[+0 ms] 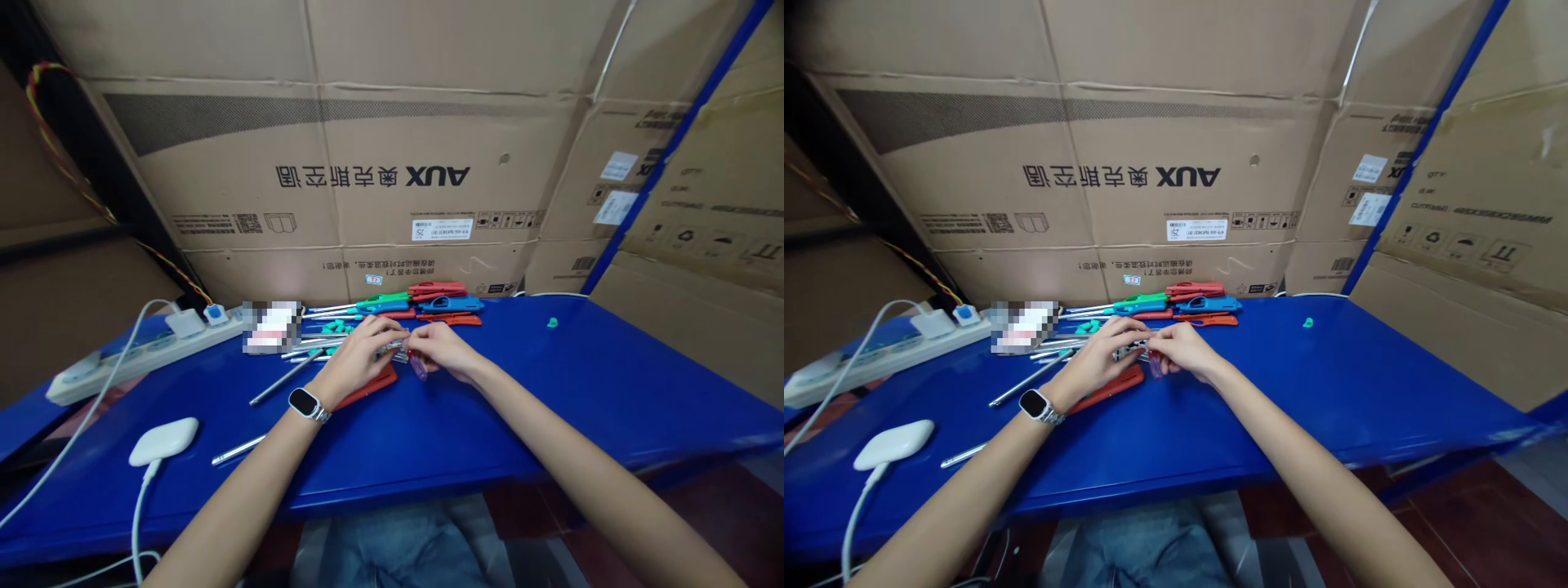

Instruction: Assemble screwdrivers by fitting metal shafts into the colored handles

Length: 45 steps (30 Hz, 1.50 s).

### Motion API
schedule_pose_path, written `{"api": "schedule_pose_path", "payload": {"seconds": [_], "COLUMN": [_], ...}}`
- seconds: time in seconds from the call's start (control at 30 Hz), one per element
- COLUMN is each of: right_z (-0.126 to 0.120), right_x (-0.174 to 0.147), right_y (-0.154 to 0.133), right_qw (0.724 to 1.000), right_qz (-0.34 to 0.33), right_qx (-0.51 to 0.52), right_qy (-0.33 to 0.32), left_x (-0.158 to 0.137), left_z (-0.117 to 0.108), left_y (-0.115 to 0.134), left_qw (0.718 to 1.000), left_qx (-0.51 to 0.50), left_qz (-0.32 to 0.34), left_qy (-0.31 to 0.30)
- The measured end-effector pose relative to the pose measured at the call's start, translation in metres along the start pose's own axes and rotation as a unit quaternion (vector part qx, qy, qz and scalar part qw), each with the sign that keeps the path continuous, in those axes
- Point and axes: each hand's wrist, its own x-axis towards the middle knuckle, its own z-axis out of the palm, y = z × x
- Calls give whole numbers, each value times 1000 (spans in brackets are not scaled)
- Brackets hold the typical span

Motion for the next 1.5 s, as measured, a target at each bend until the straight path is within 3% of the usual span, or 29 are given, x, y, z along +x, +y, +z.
{"api": "schedule_pose_path", "payload": {"seconds": [0.1, 0.17, 0.33, 0.43, 0.57, 0.77, 1.5], "right_z": [6, 11, 23, 29, 33, 35, 36], "right_x": [12, 19, 23, 23, 21, 11, 11], "right_y": [-11, -16, -28, -30, -24, -12, -8], "right_qw": [997, 994, 966, 953, 953, 955, 956], "right_qz": [2, -25, -217, -273, -269, -265, -265], "right_qx": [67, 107, 101, 36, 18, -21, -44], "right_qy": [-35, 1, 96, 125, 137, 131, 121], "left_x": [-1, -2, -1, -1, 0, 3, 1], "left_z": [-3, -5, -6, -6, -10, -15, -12], "left_y": [-6, -10, -8, -4, -2, 1, -3], "left_qw": [999, 997, 984, 981, 981, 978, 980], "left_qx": [25, 12, -100, -129, -123, -109, -106], "left_qz": [-26, -61, -139, -142, -151, -147, -149], "left_qy": [30, 50, 44, 19, 9, 98, 82]}}
